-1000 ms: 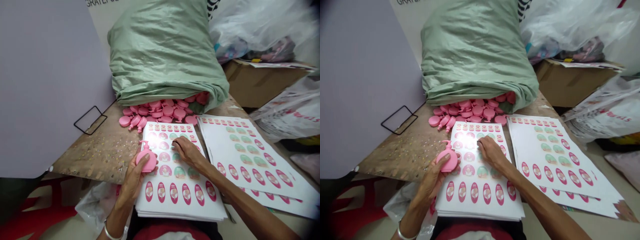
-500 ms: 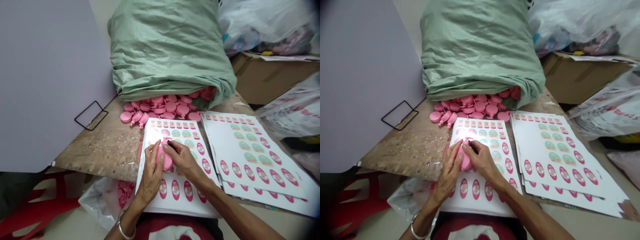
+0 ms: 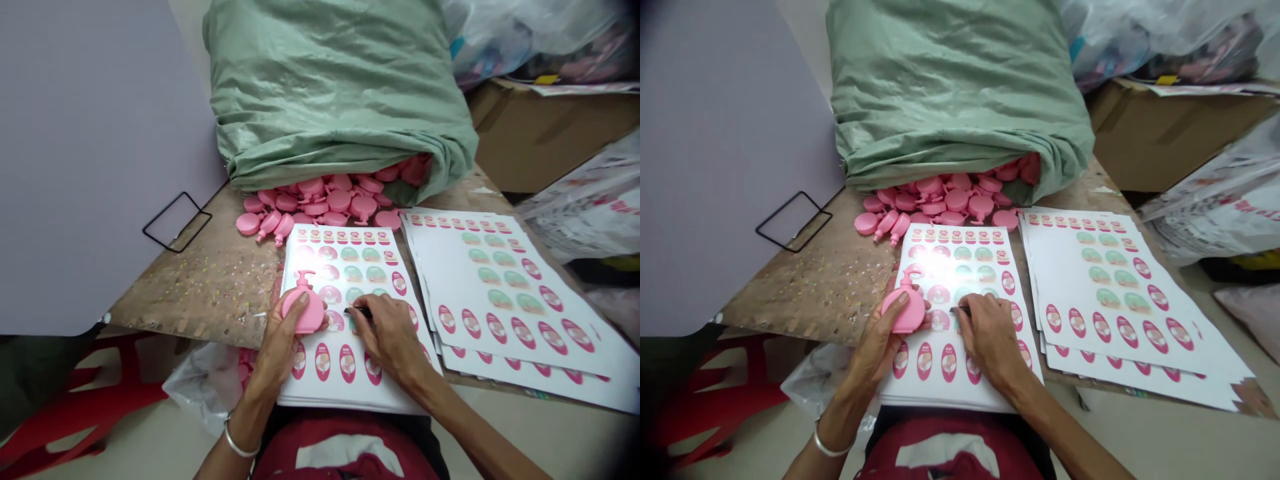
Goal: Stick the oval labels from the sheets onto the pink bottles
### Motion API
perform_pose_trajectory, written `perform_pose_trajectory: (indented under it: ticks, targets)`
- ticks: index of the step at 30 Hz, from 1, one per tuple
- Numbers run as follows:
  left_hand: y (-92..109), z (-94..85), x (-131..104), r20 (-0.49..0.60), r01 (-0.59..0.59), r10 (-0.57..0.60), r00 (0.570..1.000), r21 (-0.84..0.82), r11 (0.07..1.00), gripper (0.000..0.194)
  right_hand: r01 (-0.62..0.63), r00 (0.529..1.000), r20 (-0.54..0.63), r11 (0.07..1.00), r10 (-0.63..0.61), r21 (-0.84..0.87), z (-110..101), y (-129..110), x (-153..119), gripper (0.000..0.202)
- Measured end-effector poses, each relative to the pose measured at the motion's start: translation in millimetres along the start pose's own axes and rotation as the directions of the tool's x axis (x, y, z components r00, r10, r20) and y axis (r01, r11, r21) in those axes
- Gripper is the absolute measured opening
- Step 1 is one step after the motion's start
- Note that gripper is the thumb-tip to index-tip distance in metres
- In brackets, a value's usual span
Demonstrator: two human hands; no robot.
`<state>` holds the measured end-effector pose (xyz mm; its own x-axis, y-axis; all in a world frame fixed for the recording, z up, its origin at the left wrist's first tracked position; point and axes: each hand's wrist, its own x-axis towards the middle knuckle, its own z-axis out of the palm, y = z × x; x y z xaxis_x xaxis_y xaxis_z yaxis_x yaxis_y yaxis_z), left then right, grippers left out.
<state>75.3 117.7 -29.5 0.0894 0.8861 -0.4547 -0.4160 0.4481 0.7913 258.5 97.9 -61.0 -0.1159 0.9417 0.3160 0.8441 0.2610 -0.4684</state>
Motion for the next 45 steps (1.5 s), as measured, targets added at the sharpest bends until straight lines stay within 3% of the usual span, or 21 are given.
perform_pose_trajectory:
  ticks: [3,9,18,24,27,30,33,38,45]
  targets:
    - [-10.9,-2.3,2.4,-0.006,-0.043,0.043,0.999,0.044,0.998,0.039,0.044,0.997,-0.066,0.995,-0.050,-0.092,8.3,-0.9,-10.6,0.010]
    - [-21.0,-8.6,9.5,-0.037,-0.089,0.092,0.995,0.073,0.993,0.040,0.096,0.993,-0.052,0.979,-0.107,-0.181,9.5,-5.3,-8.2,0.018]
    - [-17.3,-6.0,10.3,0.018,-0.063,0.064,0.998,-0.034,0.997,0.041,0.095,0.994,-0.040,0.993,-0.098,-0.071,10.2,-1.8,-7.3,0.017]
    - [-16.0,-6.1,9.6,-0.040,-0.097,0.093,0.995,-0.122,0.988,0.042,0.189,0.968,-0.174,0.981,-0.179,0.043,-0.5,-14.2,-7.9,0.012]
    - [-11.8,-5.8,6.9,-0.025,-0.073,0.069,0.997,-0.175,0.982,0.044,0.068,0.981,-0.196,0.954,-0.009,0.292,-18.1,-21.4,-3.1,0.010]
    - [-6.6,-2.1,1.4,0.005,-0.041,0.042,0.999,-0.147,0.988,0.042,-0.111,0.983,-0.077,0.871,0.168,0.478,-31.7,-25.2,9.0,0.008]
    - [-3.4,4.5,-4.8,0.011,0.000,0.002,1.000,-0.159,0.987,0.042,-0.102,0.993,0.002,0.848,0.119,0.521,-34.1,-29.2,21.1,0.014]
    - [-4.0,10.8,-9.1,0.045,0.045,-0.037,0.998,-0.187,0.981,0.047,0.000,0.999,-0.037,0.871,0.020,0.491,-28.6,-37.5,27.2,0.017]
    - [-5.0,9.8,-8.0,0.052,0.041,-0.031,0.998,-0.205,0.978,0.048,0.025,0.999,-0.052,0.887,-0.001,0.461,-25.6,-42.5,23.9,0.016]
